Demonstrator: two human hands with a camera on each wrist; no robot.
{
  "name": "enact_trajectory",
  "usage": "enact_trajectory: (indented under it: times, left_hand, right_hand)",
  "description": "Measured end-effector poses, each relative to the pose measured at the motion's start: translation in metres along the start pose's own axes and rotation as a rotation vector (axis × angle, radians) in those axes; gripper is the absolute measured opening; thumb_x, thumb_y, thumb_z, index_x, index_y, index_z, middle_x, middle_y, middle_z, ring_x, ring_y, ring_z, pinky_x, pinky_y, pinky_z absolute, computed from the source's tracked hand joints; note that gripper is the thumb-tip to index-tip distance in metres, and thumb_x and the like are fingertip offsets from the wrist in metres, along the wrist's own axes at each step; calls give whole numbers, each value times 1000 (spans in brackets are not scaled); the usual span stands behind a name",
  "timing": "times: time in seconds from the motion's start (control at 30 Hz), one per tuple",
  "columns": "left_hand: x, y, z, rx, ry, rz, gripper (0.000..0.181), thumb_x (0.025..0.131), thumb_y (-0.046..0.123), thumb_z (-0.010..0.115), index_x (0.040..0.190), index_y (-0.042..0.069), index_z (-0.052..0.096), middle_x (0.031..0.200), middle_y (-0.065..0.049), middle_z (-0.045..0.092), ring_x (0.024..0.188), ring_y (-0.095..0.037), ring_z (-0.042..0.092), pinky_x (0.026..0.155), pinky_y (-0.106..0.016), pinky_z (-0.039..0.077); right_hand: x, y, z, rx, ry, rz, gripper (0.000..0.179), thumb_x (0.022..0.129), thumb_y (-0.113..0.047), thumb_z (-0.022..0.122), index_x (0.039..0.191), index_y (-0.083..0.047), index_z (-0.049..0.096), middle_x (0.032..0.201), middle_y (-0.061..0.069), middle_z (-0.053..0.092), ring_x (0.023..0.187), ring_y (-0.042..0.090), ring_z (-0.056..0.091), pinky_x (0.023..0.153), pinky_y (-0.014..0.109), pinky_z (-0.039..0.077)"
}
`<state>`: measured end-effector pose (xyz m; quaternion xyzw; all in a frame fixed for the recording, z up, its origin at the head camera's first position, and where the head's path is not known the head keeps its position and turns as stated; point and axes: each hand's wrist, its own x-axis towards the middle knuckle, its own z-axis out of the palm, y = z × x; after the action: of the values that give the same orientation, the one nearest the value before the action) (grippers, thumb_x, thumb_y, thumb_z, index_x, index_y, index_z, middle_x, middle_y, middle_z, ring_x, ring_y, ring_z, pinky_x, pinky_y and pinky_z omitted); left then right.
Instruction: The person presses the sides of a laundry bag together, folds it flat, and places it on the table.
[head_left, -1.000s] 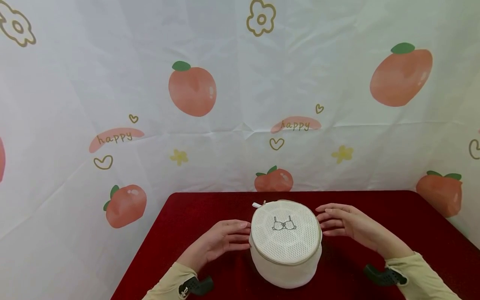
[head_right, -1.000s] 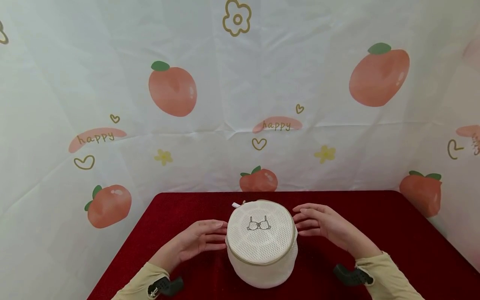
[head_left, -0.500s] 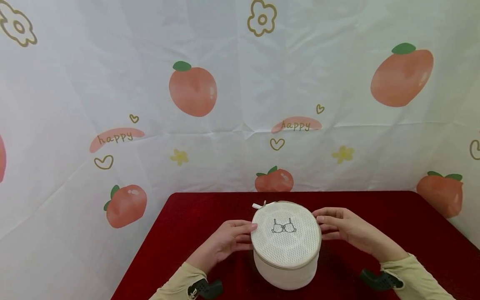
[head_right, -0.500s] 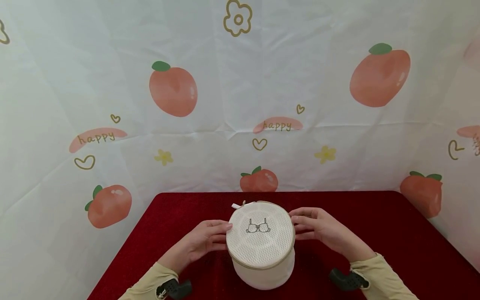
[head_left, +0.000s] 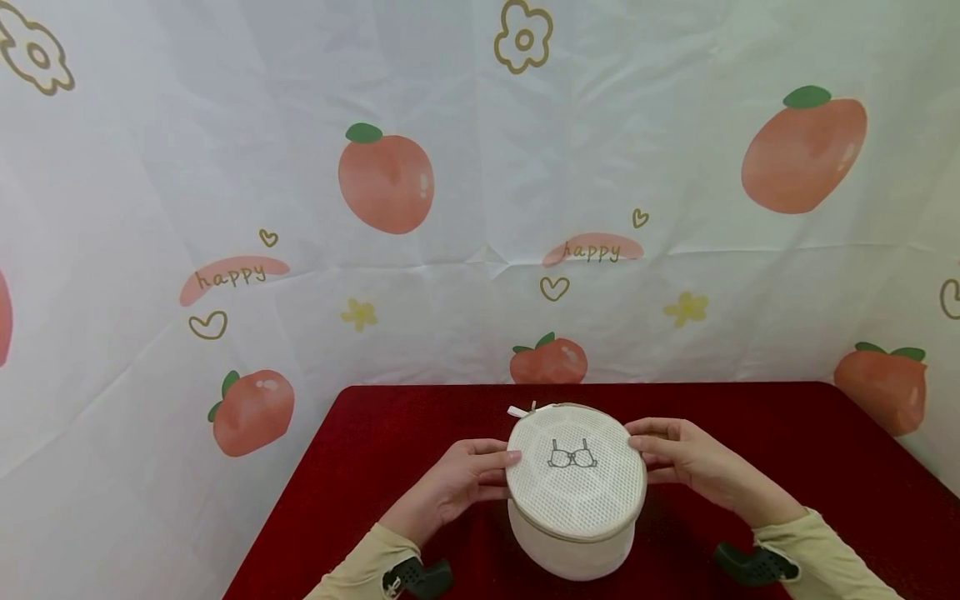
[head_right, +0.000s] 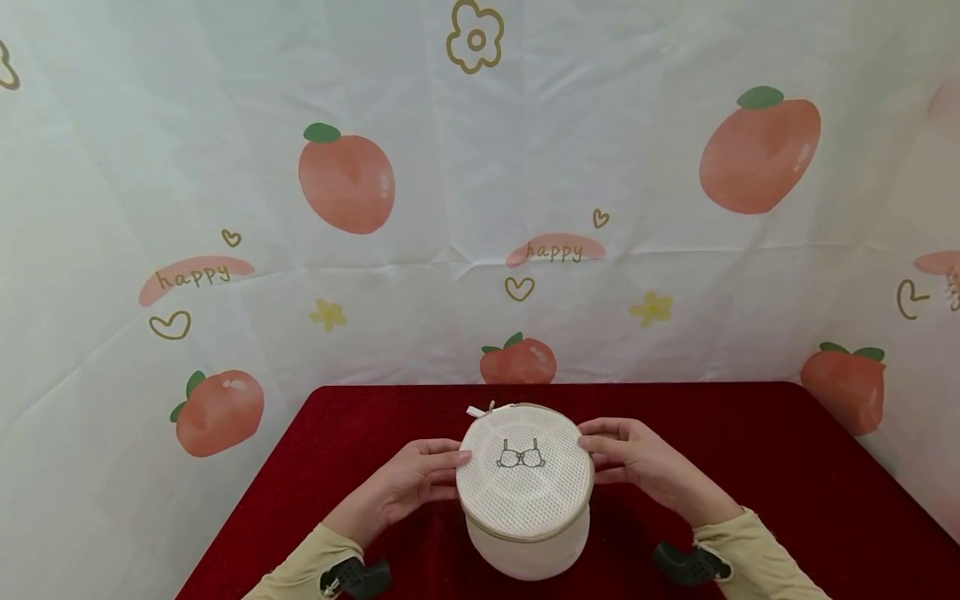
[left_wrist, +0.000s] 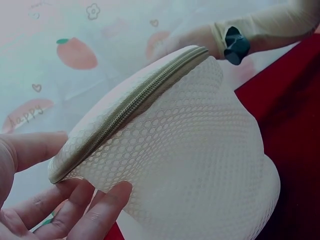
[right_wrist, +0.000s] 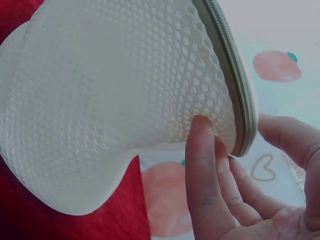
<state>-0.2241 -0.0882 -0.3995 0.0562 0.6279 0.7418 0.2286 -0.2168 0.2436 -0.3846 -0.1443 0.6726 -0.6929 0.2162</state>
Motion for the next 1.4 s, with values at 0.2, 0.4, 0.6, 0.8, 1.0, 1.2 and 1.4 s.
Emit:
enact_trajectory:
  times: [0.2,0.4,0.6,0.8,1.0,1.2,1.4]
  left_hand:
    - [1,0,2,6,-5,-4,29,87,13,71,109,-4,64,94,-13,70,81,-22,69,77,-42,56]
    - [3,-2,1,8,7,9,28,86,9,71,109,-5,64,93,-12,70,80,-22,69,76,-41,56]
    - [10,-5,-3,48,25,46,30,84,7,72,109,-7,63,93,-12,69,80,-21,68,74,-37,57]
    - [15,1,-8,115,72,96,33,83,9,75,110,-7,63,95,-11,68,80,-18,67,72,-34,56]
    - [20,1,-10,145,99,113,35,82,12,77,109,-6,65,95,-11,69,80,-17,67,73,-33,56]
    - [23,-9,-14,153,116,81,34,82,14,77,107,-4,66,94,-10,68,80,-17,66,73,-33,56]
    - [25,-19,-16,158,130,60,33,81,14,78,105,-5,66,91,-10,68,78,-17,66,71,-33,56]
  right_hand:
    - [3,5,3,-4,23,25,39,98,-16,57,128,7,48,107,12,65,92,25,66,80,40,55]
    - [4,9,2,3,35,26,39,97,-15,58,129,7,49,108,10,65,93,24,65,80,41,55]
    - [4,13,3,16,60,18,36,96,-11,60,125,7,51,104,9,66,91,23,66,78,40,56]
    - [5,12,6,6,90,-1,37,94,-12,62,125,6,50,106,10,64,92,22,65,78,39,56]
    - [7,14,5,8,103,6,38,95,-13,62,125,6,49,105,10,64,92,23,65,78,39,55]
    - [10,26,4,-1,110,43,40,95,-15,62,126,6,49,104,9,65,90,22,66,77,39,55]
    - [14,40,2,0,100,56,37,94,-16,62,123,6,52,103,8,65,89,22,65,77,38,55]
